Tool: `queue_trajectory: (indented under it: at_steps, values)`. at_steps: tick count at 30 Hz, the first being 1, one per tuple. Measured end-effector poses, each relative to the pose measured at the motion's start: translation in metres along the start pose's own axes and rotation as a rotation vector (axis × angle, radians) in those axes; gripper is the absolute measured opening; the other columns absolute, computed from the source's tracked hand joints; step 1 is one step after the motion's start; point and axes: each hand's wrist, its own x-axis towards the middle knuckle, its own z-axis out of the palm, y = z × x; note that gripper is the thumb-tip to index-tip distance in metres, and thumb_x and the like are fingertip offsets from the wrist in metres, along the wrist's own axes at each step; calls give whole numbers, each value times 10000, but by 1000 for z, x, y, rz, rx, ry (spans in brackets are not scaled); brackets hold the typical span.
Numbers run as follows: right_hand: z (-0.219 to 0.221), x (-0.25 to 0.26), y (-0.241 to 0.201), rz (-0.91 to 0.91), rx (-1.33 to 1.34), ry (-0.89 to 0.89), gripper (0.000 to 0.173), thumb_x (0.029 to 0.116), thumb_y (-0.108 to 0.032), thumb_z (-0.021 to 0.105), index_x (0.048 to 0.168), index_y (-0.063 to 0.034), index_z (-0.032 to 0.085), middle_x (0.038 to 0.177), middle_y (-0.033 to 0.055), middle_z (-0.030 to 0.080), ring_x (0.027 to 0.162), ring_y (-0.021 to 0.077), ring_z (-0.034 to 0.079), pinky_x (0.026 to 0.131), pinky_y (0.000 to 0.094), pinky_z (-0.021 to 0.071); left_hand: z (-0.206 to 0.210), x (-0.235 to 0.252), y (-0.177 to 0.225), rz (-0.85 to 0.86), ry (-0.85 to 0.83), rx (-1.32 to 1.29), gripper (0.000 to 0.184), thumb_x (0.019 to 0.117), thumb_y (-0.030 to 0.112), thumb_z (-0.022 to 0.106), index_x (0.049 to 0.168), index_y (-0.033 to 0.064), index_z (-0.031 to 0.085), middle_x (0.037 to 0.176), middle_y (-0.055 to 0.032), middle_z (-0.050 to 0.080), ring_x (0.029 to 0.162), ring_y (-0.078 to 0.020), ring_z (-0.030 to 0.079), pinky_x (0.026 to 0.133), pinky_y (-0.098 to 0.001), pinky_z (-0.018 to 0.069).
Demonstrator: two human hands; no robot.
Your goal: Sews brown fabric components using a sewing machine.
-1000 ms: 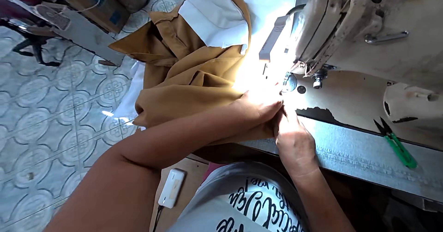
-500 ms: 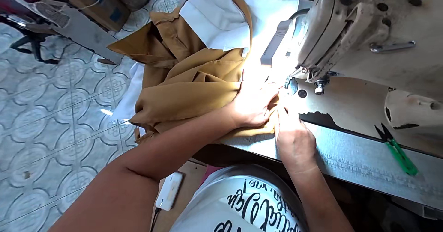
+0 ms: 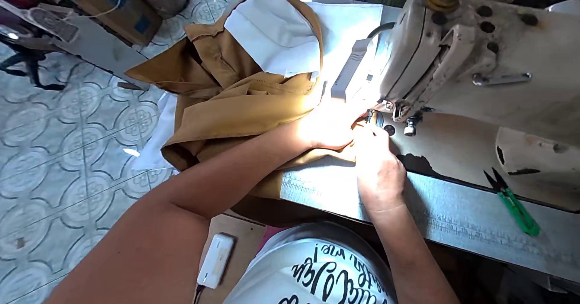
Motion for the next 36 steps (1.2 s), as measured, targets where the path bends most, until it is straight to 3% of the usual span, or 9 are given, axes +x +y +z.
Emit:
queue_trajectory:
  at_steps: [2, 12, 18, 23, 27, 30, 32, 34, 36]
  values:
    - [1, 1, 0, 1, 24, 16, 339, 964, -20, 606, 1283, -84, 698, 1300, 182, 646, 679, 299, 702, 562, 460, 570, 2, 0, -5, 48, 43, 15, 452, 858, 230, 564, 1279, 83, 638, 1101, -144, 693, 1022, -351, 675, 873, -660, 452]
    - [1, 1, 1, -38, 88, 42, 372, 937, 1, 644, 1282, -121, 710, 1255, 177, 651, 700, 292, 702, 564, 446, 573, -4, 3, -13, 73, -19, -6, 454, 871, 227, 545, 1303, 108, 620, 1094, -144, 690, 996, -355, 673, 855, -657, 450]
    - [1, 0, -2, -27, 78, 63, 296, 921, 23, 650, 1196, -53, 731, 1272, 183, 654, 679, 297, 704, 558, 454, 575, -4, 3, -13, 74, -21, -15, 462, 882, 243, 524, 1309, 91, 614, 1147, -153, 678, 1139, -358, 639, 1093, -765, 201]
    - [0, 0, -1, -33, 87, 47, 311, 935, 0, 641, 1223, -76, 732, 1303, 180, 644, 712, 306, 710, 579, 470, 579, -5, 3, -12, 87, 5, -17, 439, 882, 230, 536, 1290, 94, 628, 1098, -146, 695, 1087, -361, 659, 1052, -776, 246]
    - [1, 3, 0, -17, 69, 26, 309, 936, 2, 640, 1225, -69, 724, 1358, 176, 619, 733, 313, 709, 582, 470, 573, -4, 5, -12, 67, -21, -21, 449, 900, 218, 537, 1321, 88, 621, 1134, -148, 697, 1147, -354, 645, 1115, -785, 125]
    - [0, 5, -1, -13, 39, 11, 372, 930, 16, 642, 1280, -93, 706, 1350, 193, 614, 726, 320, 708, 582, 475, 574, -1, 5, -15, 87, 20, 31, 430, 924, 232, 515, 1312, 82, 623, 1090, -150, 703, 1093, -356, 663, 1114, -766, 160]
    - [0, 6, 0, -10, 23, 10, 358, 933, 10, 639, 1282, -51, 688, 1340, 196, 618, 722, 316, 711, 582, 462, 578, 5, -1, -18, 190, 191, 127, 345, 937, 221, 511, 1209, 83, 672, 1022, -124, 712, 994, -336, 690, 1085, -759, 242]
    - [3, 6, 8, -21, 82, 35, 373, 973, -41, 593, 1338, -35, 666, 1358, 168, 632, 801, 309, 729, 639, 460, 600, -2, -15, -4, 220, 240, 181, 264, 1020, 195, 478, 1121, 89, 698, 1154, -104, 699, 1114, -311, 660, 1083, -661, 359]
    - [5, 4, 22, -70, 237, 95, 303, 1012, -121, 586, 1285, -65, 704, 1316, 142, 666, 906, 290, 739, 711, 450, 621, -2, -36, 14, 248, 245, 173, 237, 986, 275, 559, 1015, 121, 737, 1149, -66, 695, 1136, -274, 633, 997, -550, 452]
